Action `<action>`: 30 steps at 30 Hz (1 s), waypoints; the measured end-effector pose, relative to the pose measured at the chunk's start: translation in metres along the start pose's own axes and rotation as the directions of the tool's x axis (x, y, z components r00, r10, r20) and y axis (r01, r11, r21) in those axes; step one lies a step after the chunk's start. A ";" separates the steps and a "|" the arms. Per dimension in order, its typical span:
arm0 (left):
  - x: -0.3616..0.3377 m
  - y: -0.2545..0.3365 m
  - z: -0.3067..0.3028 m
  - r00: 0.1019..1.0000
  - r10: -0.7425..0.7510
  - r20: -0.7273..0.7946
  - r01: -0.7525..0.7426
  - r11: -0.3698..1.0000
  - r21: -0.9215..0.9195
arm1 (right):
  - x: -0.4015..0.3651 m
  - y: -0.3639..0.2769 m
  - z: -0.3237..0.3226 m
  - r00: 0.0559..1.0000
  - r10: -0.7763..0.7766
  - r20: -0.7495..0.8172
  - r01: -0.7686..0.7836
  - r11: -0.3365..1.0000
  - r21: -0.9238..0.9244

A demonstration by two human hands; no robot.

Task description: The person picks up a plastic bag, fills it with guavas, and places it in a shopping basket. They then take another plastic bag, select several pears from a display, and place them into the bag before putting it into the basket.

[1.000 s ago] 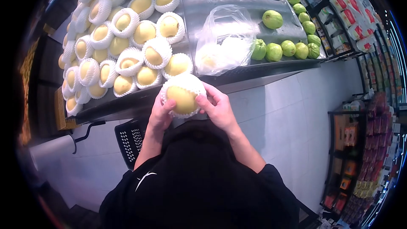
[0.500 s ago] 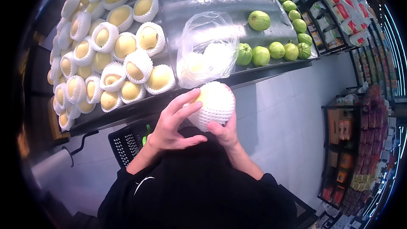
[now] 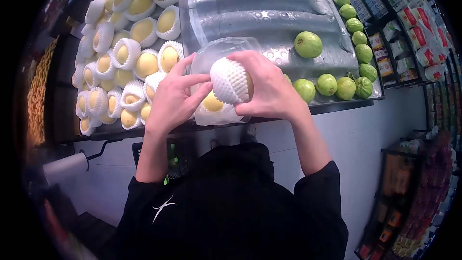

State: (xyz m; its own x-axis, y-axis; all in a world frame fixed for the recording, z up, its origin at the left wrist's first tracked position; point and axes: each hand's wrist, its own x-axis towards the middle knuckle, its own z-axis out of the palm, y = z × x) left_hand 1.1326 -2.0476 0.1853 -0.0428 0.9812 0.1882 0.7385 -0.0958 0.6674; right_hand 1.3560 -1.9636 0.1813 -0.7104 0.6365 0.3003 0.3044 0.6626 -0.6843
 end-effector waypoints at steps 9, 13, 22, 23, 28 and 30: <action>0.026 -0.017 0.006 0.997 -0.076 -0.008 0.074 0.984 -0.160 | 0.049 0.032 0.014 0.944 -0.014 0.330 0.100 0.964 -0.245; 0.032 0.014 -0.004 0.999 -0.054 0.010 0.054 0.972 -0.231 | 0.056 0.035 0.034 0.939 -0.024 0.342 0.160 0.913 -0.375; 0.030 0.015 -0.005 0.998 0.067 -0.008 -0.067 0.964 -0.258 | 0.048 0.057 0.058 0.965 -0.059 0.255 0.193 0.818 -0.541; 0.031 0.010 -0.004 0.996 0.089 0.006 -0.085 0.966 -0.245 | 0.052 0.055 0.058 0.957 -0.001 0.289 0.162 0.832 -0.531; 0.028 -0.007 -0.010 0.974 0.224 -0.026 -0.224 0.974 -0.027 | 0.062 0.052 0.058 0.906 0.146 0.397 0.071 0.873 -0.483; 0.021 -0.012 -0.017 0.978 0.203 -0.039 -0.204 0.979 -0.006 | 0.055 0.047 0.052 0.913 0.165 0.373 0.046 0.867 -0.497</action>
State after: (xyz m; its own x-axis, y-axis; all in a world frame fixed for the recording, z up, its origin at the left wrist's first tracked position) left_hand 1.1118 -2.0282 0.1934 0.0821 0.9339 0.3480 0.7276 -0.2948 0.6194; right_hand 1.2978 -1.9183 0.1311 -0.8348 0.5437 -0.0866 0.5466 0.7995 -0.2490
